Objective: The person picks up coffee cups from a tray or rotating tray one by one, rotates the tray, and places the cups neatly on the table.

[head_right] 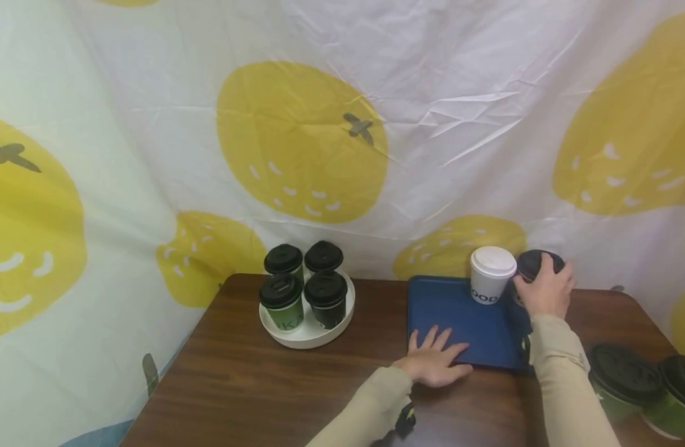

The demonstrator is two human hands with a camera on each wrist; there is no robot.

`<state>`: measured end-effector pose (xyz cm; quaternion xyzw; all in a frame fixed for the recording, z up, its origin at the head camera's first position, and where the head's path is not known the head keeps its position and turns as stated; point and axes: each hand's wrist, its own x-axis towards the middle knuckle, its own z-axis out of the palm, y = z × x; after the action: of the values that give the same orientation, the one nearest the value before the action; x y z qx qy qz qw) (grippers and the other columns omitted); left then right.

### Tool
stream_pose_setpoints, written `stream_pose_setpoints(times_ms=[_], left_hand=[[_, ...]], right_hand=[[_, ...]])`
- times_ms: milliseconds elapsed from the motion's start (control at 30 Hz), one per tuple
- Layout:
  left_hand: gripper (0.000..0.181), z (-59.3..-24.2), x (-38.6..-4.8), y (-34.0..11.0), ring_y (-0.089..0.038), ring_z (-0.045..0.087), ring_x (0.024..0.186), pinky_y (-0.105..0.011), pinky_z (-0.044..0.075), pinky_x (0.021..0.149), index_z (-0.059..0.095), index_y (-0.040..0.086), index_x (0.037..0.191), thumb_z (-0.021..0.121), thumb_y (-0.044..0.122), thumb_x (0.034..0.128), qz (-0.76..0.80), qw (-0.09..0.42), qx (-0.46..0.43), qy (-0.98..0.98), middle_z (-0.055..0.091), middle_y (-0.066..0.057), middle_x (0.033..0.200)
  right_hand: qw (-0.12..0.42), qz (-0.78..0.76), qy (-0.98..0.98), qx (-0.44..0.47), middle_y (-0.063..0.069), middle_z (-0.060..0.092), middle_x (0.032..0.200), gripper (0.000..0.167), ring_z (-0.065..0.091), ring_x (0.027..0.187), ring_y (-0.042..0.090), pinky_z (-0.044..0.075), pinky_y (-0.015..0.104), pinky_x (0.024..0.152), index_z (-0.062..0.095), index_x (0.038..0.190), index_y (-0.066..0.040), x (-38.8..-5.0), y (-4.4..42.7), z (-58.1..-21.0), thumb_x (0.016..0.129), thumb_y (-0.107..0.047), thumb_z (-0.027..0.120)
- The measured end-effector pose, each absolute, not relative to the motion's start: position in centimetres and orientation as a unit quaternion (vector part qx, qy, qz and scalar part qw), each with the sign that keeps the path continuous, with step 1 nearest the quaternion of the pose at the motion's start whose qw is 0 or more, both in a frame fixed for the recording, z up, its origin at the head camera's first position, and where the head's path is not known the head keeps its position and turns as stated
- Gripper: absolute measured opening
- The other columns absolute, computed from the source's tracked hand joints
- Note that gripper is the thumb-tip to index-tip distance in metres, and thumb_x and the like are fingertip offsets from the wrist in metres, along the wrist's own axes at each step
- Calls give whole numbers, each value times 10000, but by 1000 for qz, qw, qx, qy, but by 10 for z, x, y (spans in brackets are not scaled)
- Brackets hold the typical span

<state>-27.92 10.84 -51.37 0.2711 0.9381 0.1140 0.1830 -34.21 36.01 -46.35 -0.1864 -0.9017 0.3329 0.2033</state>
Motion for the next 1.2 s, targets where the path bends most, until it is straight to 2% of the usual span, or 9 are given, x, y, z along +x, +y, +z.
stream_pose_setpoints(times_ms=[200, 400, 700, 833, 1000, 1200], left_hand=[[562, -519, -286, 111, -144, 62, 1648, -544, 68, 1312, 283, 557, 1569, 326, 693, 1025, 120, 193, 273, 935, 134, 161, 1743], [577, -510, -280, 106, -153, 40, 1652, -544, 37, 1316, 276, 535, 1583, 313, 690, 1029, 135, 201, 275, 930, 119, 145, 1750], [567, -511, -280, 109, -146, 74, 1647, -546, 70, 1311, 284, 545, 1574, 327, 688, 1027, 126, 193, 273, 934, 147, 155, 1742], [584, -521, -287, 113, -164, 42, 1652, -567, 46, 1310, 258, 552, 1580, 309, 711, 1021, 122, 203, 274, 932, 117, 141, 1751], [578, -535, -295, 120, -152, 65, 1647, -578, 77, 1305, 262, 584, 1559, 308, 739, 1004, 113, 197, 272, 935, 144, 156, 1743], [583, -535, -296, 119, -161, 61, 1649, -584, 74, 1303, 268, 578, 1562, 305, 741, 1004, 117, 193, 272, 936, 139, 148, 1746]], right_hand=[[210, 340, -898, -185, 421, 97, 1614, 809, 183, 1465, 638, 255, 767, 1151, 264, 1593, 34, -338, 358, -461, 927, -218, 648], [214, 334, -899, -185, 418, 92, 1626, 811, 192, 1470, 638, 259, 766, 1152, 275, 1593, 25, -336, 359, -460, 926, -221, 666], [223, 332, -898, -186, 407, 119, 1621, 806, 193, 1476, 618, 274, 761, 1146, 311, 1580, 16, -327, 355, -458, 905, -207, 691], [218, 331, -898, -192, 404, 130, 1618, 801, 198, 1477, 612, 279, 761, 1144, 310, 1583, 14, -325, 352, -458, 909, -201, 687], [204, 328, -900, -201, 412, 102, 1628, 803, 190, 1471, 633, 275, 776, 1135, 278, 1593, 21, -322, 350, -460, 927, -205, 666], [211, 323, -901, -199, 418, 129, 1611, 792, 203, 1461, 629, 297, 780, 1108, 296, 1582, 23, -318, 348, -460, 924, -206, 671]])
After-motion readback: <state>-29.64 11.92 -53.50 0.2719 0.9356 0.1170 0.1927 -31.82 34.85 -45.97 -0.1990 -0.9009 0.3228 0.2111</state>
